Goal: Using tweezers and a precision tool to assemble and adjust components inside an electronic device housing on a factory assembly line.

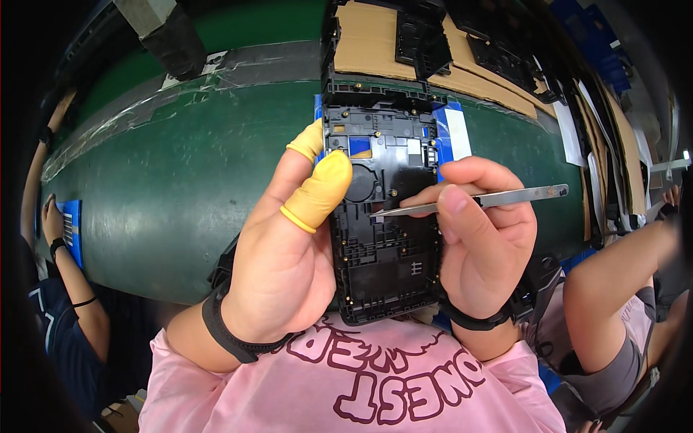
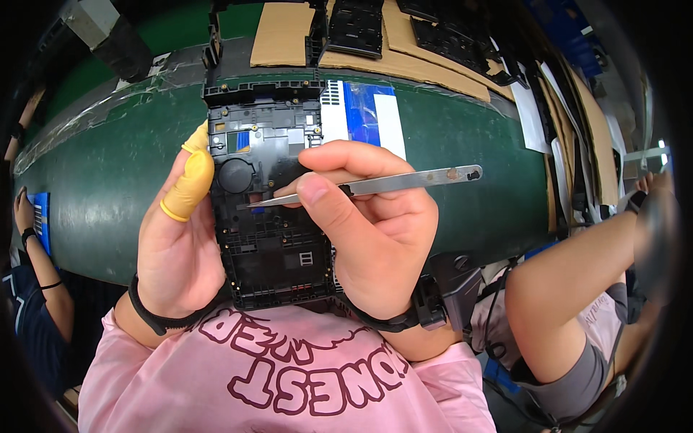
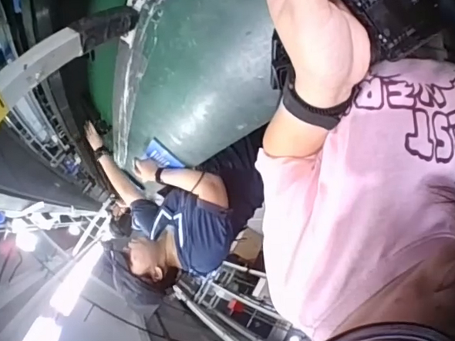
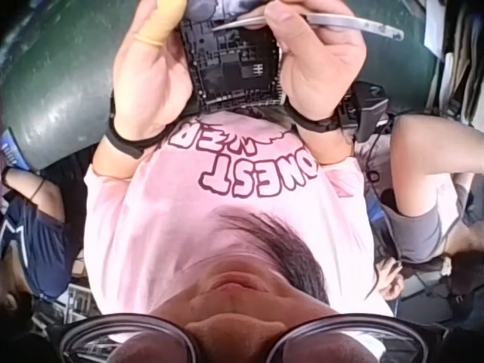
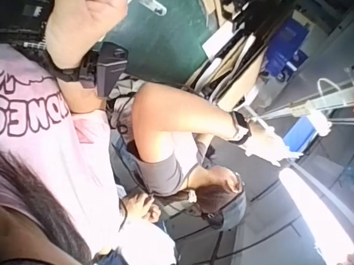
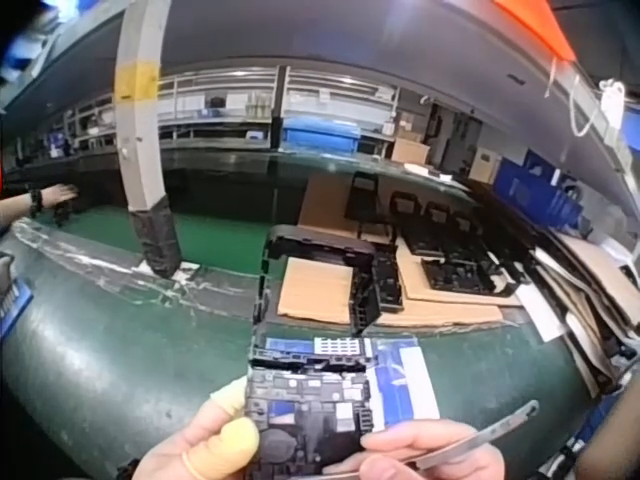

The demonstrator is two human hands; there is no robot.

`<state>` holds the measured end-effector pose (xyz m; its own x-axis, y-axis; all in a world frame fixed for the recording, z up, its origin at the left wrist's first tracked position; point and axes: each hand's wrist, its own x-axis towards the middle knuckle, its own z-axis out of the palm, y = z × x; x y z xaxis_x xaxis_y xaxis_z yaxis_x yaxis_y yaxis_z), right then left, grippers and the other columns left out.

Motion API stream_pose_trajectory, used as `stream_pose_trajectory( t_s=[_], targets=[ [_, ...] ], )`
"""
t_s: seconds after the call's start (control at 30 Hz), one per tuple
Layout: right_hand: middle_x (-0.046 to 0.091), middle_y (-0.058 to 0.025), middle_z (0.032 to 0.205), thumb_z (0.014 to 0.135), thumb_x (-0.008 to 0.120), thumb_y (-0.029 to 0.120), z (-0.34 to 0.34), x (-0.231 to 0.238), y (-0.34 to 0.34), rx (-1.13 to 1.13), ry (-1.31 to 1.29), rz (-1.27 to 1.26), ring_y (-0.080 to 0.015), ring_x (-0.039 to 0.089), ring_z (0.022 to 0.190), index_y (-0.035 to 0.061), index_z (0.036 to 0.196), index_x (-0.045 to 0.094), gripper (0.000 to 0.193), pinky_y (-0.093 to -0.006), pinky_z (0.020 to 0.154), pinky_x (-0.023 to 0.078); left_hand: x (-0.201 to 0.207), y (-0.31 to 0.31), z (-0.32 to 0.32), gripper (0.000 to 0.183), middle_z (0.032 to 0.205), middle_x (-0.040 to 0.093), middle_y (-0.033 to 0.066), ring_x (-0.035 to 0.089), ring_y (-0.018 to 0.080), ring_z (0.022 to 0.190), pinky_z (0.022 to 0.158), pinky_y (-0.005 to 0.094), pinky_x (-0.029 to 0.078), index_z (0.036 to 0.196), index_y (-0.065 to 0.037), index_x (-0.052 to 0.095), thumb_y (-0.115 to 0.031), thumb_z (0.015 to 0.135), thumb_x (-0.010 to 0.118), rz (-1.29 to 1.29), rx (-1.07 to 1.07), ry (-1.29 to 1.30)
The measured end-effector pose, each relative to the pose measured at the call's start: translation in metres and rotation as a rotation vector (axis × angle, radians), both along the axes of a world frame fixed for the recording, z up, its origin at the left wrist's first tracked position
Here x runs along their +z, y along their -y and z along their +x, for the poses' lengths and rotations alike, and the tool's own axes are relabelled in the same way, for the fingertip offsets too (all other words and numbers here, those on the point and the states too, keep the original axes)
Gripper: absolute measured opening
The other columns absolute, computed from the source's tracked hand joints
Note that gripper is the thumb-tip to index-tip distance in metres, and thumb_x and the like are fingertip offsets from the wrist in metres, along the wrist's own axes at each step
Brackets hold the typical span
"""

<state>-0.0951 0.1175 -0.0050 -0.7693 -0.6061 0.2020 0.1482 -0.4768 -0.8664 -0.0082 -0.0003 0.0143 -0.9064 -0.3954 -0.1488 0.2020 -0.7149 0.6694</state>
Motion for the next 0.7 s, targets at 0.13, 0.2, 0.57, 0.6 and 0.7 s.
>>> stream_pose_trajectory(
  t_s=[0.13,0.2,0.57,0.6,0.7],
  targets=[
    [0.062,-0.0132,0.083,0.08,0.054,-0.004,-0.002,0.002,-0.002,0.012,-0.012,0.036,-0.0137,0.059,0.077,-0.0065,0.1,0.051,0.02,-0.0223,0.071,0.046,-0.002,0.003,-0.002,0.046,0.123,0.043,0.0105,0.046,0.0202,0.11,0.093,0.034,0.037,0.129,-0.004,0.028,-0.027,0.091,0.038,-0.001,0.002,-0.002],
    [0.062,-0.0136,0.083,0.08,0.054,-0.003,-0.004,0.003,-0.002,0.022,-0.009,0.05,-0.0142,0.059,0.078,-0.0066,0.101,0.051,0.021,-0.0223,0.072,0.046,-0.005,0.006,-0.003,0.047,0.122,0.043,0.0119,0.046,0.0203,0.109,0.092,0.0339,0.038,0.129,-0.003,0.028,-0.023,0.088,0.044,0.062,-0.014,-0.017],
    [0.061,-0.0142,0.076,0.079,0.054,0.0,-0.026,-0.01,-0.048,-0.343,0.072,-0.016,-0.0052,0.04,0.053,-0.0052,0.097,0.052,0.02,-0.0176,0.049,0.031,-0.007,0.182,-0.141,0.027,0.102,0.05,0.0181,0.055,0.0281,0.084,0.076,0.035,0.048,0.102,0.004,0.041,0.004,0.075,0.042,-0.636,0.041,0.166],
    [0.061,-0.0129,0.074,0.078,0.054,0.0,-0.023,-0.011,-0.054,-0.369,0.104,0.018,-0.0052,0.04,0.053,-0.0052,0.096,0.052,0.018,-0.0177,0.049,0.031,-0.018,0.233,-0.159,0.033,0.108,0.046,0.0198,0.051,0.0305,0.093,0.082,0.0374,0.044,0.106,0.005,0.04,-0.001,0.075,0.047,-0.811,0.175,0.33],
    [0.06,-0.0127,0.073,0.077,0.056,0.0,-0.023,-0.027,-0.08,-0.478,0.102,0.072,-0.0053,0.041,0.053,-0.0044,0.094,0.053,0.018,-0.0177,0.049,0.032,-0.024,0.251,-0.207,0.058,0.123,0.035,0.0222,0.034,0.0351,0.115,0.095,0.0402,0.032,0.116,0.007,0.036,-0.02,0.072,0.062,-1.212,0.672,0.974]
  ],
)
